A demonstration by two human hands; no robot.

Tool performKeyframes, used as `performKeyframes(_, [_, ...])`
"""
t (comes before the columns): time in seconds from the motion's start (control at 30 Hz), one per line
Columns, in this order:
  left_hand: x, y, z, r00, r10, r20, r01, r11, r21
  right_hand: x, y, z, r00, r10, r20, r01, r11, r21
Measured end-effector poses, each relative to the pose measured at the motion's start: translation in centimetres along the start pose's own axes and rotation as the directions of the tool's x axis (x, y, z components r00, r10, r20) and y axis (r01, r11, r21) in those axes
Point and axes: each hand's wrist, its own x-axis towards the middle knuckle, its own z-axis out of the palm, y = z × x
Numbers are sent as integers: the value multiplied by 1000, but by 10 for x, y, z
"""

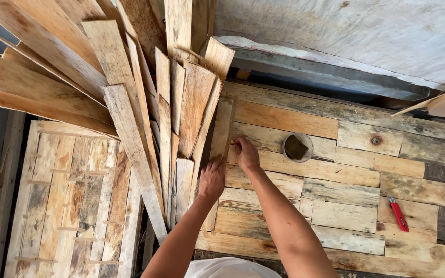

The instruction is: Measuring and fitting a thin flexible wood strip into seams and gaps on a wooden panel surface.

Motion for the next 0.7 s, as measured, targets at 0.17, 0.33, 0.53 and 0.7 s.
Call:
performKeyframes(0.17, [25, -1, 3, 992, -9, 124, -5, 994, 113, -2, 8, 5, 999, -43, -27, 44, 998, 40])
performKeyframes(0.33, [28, -3, 2, 985, -26, 168, 6, 993, 115, -3, 11, 7, 997, -64, -34, 66, 996, 55])
performKeyframes(0.53, [39, -21, 19, 987, -40, 154, 33, 998, 44, 11, 16, 19, 999, 9, 31, -10, 1000, 23])
performKeyframes(0.7, [46, -42, 46, 991, 68, 118, -80, 991, 106, 24, 21, 28, 996, 89, 9, -89, 996, 4])
